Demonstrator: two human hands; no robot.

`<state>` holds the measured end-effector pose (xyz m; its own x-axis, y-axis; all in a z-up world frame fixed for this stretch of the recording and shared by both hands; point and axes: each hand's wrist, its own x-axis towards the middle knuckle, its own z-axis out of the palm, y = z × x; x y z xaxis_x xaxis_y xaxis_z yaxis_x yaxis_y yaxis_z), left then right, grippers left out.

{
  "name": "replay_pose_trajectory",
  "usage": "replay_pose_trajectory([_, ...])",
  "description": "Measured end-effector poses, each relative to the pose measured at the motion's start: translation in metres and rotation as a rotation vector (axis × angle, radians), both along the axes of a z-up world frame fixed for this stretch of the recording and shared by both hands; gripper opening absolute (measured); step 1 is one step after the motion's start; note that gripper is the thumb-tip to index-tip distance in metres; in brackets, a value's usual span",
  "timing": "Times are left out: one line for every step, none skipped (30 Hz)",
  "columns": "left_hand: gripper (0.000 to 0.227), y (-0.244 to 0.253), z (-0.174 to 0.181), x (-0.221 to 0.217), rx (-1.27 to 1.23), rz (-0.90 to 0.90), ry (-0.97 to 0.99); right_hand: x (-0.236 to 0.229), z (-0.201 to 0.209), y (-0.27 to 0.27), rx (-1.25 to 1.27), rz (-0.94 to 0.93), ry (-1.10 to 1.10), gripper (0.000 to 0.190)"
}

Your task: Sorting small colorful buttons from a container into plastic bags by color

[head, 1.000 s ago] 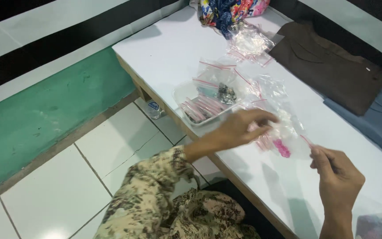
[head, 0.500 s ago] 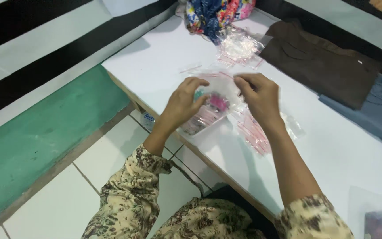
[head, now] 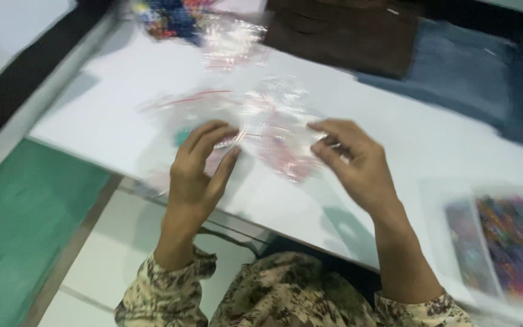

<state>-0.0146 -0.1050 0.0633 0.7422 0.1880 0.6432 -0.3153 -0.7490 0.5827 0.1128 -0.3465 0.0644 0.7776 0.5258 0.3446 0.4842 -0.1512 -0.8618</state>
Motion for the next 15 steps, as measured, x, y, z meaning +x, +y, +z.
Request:
replay_pose_trajectory([0.025, -0.016, -0.003, 0.009, -0.006, -0.056, 0.006, -0.009, 0.000, -0.022, -0.006, -0.056, 0.006, 0.035])
replay_pose_trajectory([0.025, -0.034, -0.006, 0.018, -0.038, -0.141, 0.029, -0.019, 0.000, -0.044, -0.009, -0.066, -0.001, 0.033])
replay_pose_trajectory([0.025, -0.054, -0.009, 0.023, -0.066, -0.216, 0.049, -0.030, 0.000, -0.066, -0.008, -0.066, -0.012, 0.031])
replay_pose_trajectory([0.025, -0.077, -0.017, 0.034, -0.066, -0.263, 0.051, -0.039, -0.002, -0.092, -0.010, -0.113, -0.011, 0.031])
replay_pose_trajectory([0.026, -0.096, -0.023, 0.045, -0.064, -0.340, 0.050, -0.049, -0.001, -0.113, -0.017, -0.140, -0.003, 0.029])
replay_pose_trajectory([0.027, -0.114, -0.030, 0.054, -0.062, -0.418, 0.048, -0.060, 0.000, -0.130, -0.024, -0.167, 0.005, 0.027])
replay_pose_trajectory([0.027, -0.133, -0.026, 0.064, -0.065, -0.450, 0.044, -0.065, 0.001, -0.153, -0.028, -0.200, 0.001, 0.027])
replay_pose_trajectory([0.025, -0.152, -0.022, 0.072, -0.002, -0.589, 0.039, -0.072, 0.001, -0.175, -0.115, -0.244, -0.024, 0.025])
replay_pose_trajectory([0.022, -0.170, -0.017, 0.079, 0.063, -0.721, 0.038, -0.079, 0.002, -0.196, -0.200, -0.281, -0.042, 0.023])
replay_pose_trajectory([0.022, -0.192, -0.019, 0.089, 0.061, -0.747, 0.038, -0.080, -0.002, -0.222, -0.203, -0.306, -0.037, 0.023])
replay_pose_trajectory([0.018, -0.212, -0.021, 0.099, 0.081, -0.818, 0.036, -0.081, -0.007, -0.245, -0.281, -0.399, -0.044, 0.024])
replay_pose_trajectory([0.015, -0.231, -0.022, 0.107, 0.101, -0.890, 0.034, -0.083, -0.011, -0.267, -0.360, -0.491, -0.048, 0.026])
replay_pose_trajectory([0.015, -0.252, -0.027, 0.119, 0.099, -0.904, 0.035, -0.078, -0.014, -0.284, -0.363, -0.504, -0.044, 0.026])
replay_pose_trajectory([0.018, -0.273, -0.032, 0.131, 0.175, -0.935, 0.080, -0.073, -0.017, -0.301, -0.464, -0.572, -0.103, 0.025])
replay_pose_trajectory([0.022, -0.294, -0.037, 0.142, 0.255, -0.963, 0.125, -0.067, -0.020, -0.317, -0.564, -0.635, -0.163, 0.024])
